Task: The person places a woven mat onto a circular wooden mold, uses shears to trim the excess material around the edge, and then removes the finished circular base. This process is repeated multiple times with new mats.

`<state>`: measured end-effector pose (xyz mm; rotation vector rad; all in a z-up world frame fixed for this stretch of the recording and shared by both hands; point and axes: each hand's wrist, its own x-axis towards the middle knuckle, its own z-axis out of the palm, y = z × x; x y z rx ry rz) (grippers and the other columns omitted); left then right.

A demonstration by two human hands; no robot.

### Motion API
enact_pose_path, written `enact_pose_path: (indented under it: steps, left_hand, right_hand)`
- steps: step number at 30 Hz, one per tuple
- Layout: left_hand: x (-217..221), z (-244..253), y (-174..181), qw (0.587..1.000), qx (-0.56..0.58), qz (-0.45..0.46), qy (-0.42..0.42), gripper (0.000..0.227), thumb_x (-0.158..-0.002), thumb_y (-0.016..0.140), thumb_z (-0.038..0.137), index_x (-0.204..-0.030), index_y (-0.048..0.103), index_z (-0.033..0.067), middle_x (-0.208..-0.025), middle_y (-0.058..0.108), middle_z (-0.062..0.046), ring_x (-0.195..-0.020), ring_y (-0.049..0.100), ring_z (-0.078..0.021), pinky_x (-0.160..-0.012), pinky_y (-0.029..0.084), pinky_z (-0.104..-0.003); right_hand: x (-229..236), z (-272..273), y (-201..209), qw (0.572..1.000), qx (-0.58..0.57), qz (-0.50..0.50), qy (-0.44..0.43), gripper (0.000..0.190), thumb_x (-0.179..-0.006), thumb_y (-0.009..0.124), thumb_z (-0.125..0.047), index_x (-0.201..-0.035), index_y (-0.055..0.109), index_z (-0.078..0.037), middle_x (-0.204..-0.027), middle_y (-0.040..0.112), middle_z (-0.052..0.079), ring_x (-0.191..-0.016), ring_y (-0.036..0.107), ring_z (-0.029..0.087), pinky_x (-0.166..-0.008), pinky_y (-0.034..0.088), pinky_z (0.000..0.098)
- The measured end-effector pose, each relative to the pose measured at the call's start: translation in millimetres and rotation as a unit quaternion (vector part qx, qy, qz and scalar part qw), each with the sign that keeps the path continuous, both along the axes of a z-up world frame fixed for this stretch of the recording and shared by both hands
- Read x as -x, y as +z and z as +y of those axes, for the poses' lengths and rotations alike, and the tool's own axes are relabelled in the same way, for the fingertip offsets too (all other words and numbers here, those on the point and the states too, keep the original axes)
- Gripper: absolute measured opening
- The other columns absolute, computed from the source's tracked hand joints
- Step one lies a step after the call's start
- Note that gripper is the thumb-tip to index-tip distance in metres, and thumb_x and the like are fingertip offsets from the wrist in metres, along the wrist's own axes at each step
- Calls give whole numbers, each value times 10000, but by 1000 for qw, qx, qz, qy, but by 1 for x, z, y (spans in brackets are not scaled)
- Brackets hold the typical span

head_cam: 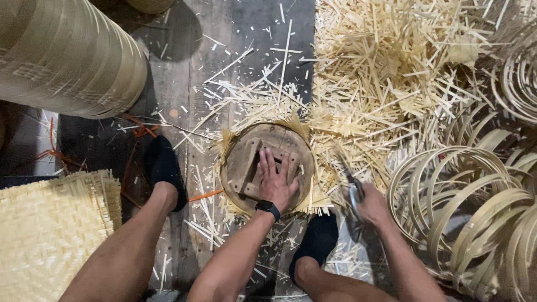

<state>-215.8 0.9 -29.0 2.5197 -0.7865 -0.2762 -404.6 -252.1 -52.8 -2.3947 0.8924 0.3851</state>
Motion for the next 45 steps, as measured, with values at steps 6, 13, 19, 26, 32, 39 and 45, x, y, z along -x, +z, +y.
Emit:
enact_pose_path:
  steps: [6, 13, 19, 26, 32, 39, 45]
  left_hand:
    - [-1, 2, -1, 1000, 6, 15, -8, 877, -803, 779, 359, -1559, 378, 167, -1665, 54, -312, -1553, 2, -477, -1228, 139, -602]
    - [-3, 7, 3, 999, -7, 36, -34, 939, -765, 793, 309, -1581, 356, 154, -1668, 24, -309, -1555, -16, -485, -1244, 120, -587]
    - [-10, 5, 8, 997, -24, 55, -50, 946, -758, 827, 283, -1559, 352, 118, -1683, 18, -252, -1551, -52, -484, -1219, 256, -573]
    - [-27, 36, 22, 966, -70, 139, -208, 937, -745, 860, 212, -1556, 389, 220, -1742, 67, -100, -1611, -21, -363, -1145, 400, -487]
    - [-34, 41, 22, 965, -34, 108, -237, 976, -705, 852, 237, -1560, 383, 209, -1708, 85, -107, -1571, -38, -389, -1229, 314, -520]
    - [-33, 33, 37, 960, -150, 220, -90, 1108, -807, 541, 765, -1627, 185, 110, -1646, 12, -303, -1518, 35, -461, -1216, 99, -604]
    - [-4, -8, 5, 973, -173, 151, -13, 1104, -887, 499, 739, -1586, 205, -63, -1606, 174, -383, -1501, 107, -568, -1227, 47, -647]
  right_hand:
    - [-78, 28, 7, 988, 96, 30, 119, 555, -894, 665, -459, -1193, 639, 8, -1079, 644, 244, -986, 656, 366, -857, 561, 486]
    - [-88, 9, 19, 983, 111, 70, 125, 402, -950, 597, -426, -1135, 691, -82, -1108, 698, 177, -963, 701, 317, -845, 579, 475]
    - [-146, 18, 22, 976, 163, 27, 142, 513, -868, 655, -507, -1072, 665, -36, -972, 677, 192, -866, 676, 322, -742, 570, 469]
    - [-89, -2, 29, 977, 159, 25, 138, 338, -943, 583, -369, -1129, 673, -102, -1063, 680, 141, -1008, 672, 297, -866, 550, 465]
    - [-140, 15, 13, 979, 141, 29, 144, 364, -900, 641, -371, -995, 680, -22, -952, 685, 190, -901, 680, 332, -804, 561, 464]
    - [-94, -7, 29, 971, 167, -24, 168, 344, -917, 576, -326, -1112, 691, -67, -1069, 694, 187, -994, 686, 343, -872, 552, 459]
    - [-138, 8, 5, 955, 200, 20, 219, 440, -849, 617, -327, -1174, 664, -33, -1062, 691, 202, -930, 690, 334, -793, 571, 440]
